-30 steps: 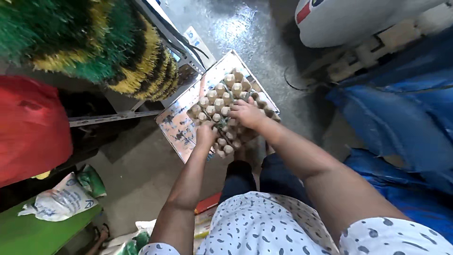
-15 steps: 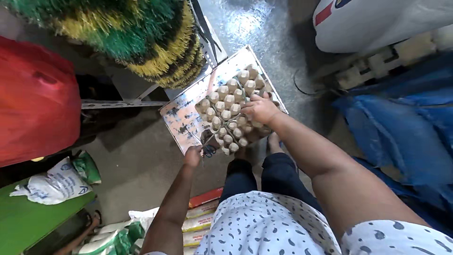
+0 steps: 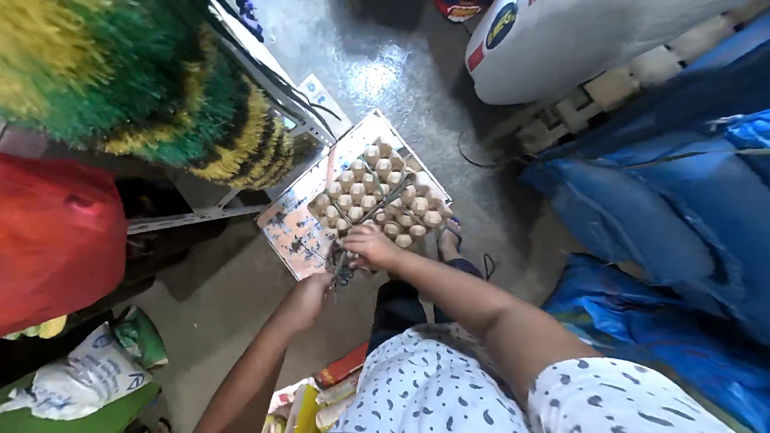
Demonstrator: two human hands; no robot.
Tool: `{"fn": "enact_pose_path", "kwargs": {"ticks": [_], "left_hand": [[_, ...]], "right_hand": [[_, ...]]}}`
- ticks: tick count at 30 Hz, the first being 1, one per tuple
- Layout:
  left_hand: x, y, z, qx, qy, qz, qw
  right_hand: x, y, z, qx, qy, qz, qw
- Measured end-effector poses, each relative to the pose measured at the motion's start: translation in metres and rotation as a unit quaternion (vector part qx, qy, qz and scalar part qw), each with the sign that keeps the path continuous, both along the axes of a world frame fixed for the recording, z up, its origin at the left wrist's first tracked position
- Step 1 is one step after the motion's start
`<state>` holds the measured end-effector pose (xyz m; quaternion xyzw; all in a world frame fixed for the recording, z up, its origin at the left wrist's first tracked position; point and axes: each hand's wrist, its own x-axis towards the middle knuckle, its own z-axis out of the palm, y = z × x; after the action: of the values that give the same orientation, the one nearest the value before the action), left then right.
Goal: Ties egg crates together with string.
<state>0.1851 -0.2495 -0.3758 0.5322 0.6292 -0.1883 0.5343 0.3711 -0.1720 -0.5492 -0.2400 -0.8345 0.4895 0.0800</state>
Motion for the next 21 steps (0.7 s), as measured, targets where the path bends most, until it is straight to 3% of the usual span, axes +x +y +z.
{"fn": "enact_pose_path", "kwargs": {"ticks": [1,3,6,9,12,14,15,19,21], "left_hand": [[0.004,0.018,0.011,0.005,0.009,-0.039,0.999],[0.01,0.058,0.025,-0.006,0.033,-0.11,0.993],[0.019,0.116,0.025,0.011,0.083,-0.194,0.978],[0.032,0.166,-0.008,0.13,0.109,-0.283,0.944],[0.05,0.199,-0.06,0.293,0.114,-0.336,0.888],[0.066,0.203,-0.099,0.368,0.153,-0.332,0.855],[0.075,0.202,-0.115,0.377,0.153,-0.313,0.858],[0.099,0.186,-0.155,0.312,0.092,-0.159,0.932],[0.112,0.173,-0.164,0.322,0.084,-0.074,0.94]], "right_hand": [[-0.007,-0.007,0.004,-0.084,-0.006,-0.017,0.996],[-0.014,-0.008,0.02,-0.226,-0.026,-0.146,0.963],[-0.01,0.003,0.032,-0.297,-0.039,-0.34,0.891],[0.002,0.018,0.024,-0.365,-0.054,-0.471,0.801],[0.017,0.034,0.021,-0.416,-0.107,-0.505,0.749],[0.026,0.042,0.023,-0.424,-0.129,-0.51,0.737],[0.03,0.046,0.023,-0.433,-0.137,-0.511,0.73],[0.044,0.058,0.019,-0.463,-0.167,-0.489,0.72],[0.049,0.065,0.018,-0.46,-0.18,-0.468,0.733]]}}
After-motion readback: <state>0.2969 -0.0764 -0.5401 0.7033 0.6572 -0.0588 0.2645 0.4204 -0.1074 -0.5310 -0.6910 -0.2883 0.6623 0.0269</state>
